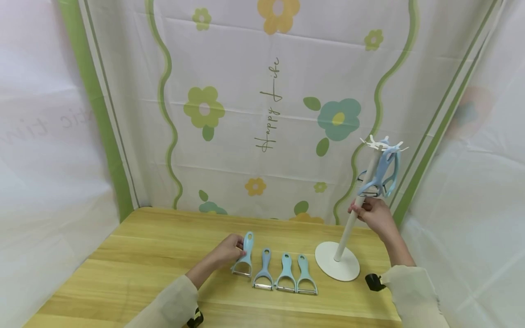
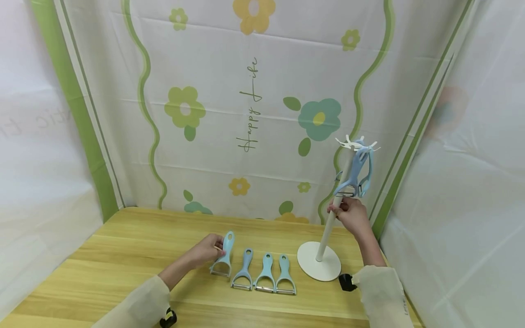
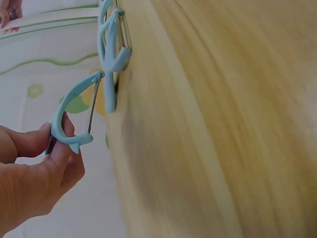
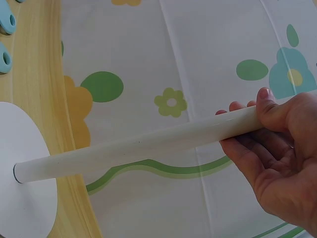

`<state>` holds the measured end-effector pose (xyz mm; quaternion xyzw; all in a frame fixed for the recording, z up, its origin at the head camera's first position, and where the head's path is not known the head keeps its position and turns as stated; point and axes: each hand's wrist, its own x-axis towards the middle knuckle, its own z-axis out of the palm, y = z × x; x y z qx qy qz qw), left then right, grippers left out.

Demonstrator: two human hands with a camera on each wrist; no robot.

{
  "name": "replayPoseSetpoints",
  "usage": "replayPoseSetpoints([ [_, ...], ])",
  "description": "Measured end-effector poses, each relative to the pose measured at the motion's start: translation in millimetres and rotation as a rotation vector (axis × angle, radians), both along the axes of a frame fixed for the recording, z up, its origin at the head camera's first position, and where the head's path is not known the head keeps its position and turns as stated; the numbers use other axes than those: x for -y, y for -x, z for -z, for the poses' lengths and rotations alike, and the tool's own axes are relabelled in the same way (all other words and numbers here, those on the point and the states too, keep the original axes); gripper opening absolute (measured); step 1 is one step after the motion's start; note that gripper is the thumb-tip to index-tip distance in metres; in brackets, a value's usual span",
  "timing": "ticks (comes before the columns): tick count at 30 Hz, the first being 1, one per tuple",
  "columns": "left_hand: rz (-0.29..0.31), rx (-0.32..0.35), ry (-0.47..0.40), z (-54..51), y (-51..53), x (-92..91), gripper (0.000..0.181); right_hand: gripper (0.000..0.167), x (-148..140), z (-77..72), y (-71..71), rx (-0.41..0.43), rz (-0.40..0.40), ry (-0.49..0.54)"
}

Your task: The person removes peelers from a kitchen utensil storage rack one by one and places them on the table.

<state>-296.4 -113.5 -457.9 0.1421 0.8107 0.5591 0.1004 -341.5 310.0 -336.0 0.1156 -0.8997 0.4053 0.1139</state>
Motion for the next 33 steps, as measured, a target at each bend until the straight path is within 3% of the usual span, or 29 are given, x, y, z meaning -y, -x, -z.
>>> replayPoseSetpoints([
  [11,-0.032,0.12,0.039,23.2,2.1,-0.7,0.006,0.028,-0.3,1.4,-1.8,0.004,-0.004,0.017],
  [17,-0.1,0.093,0.136,27.1,4.0,-3.8,0.007,0.028,0.4,0.3,-2.8,0.004,-0.006,0.025],
  [29,-0.116,0.033,0.296,24.5,2.8,-9.7,0.038,0.027,-0.3,0.1,-2.8,0.002,-0.012,0.03],
  [33,-0.126,0.015,0.319,26.2,3.6,-11.0,0.027,0.027,-1.3,0.9,-4.0,0.005,-0.008,0.034],
])
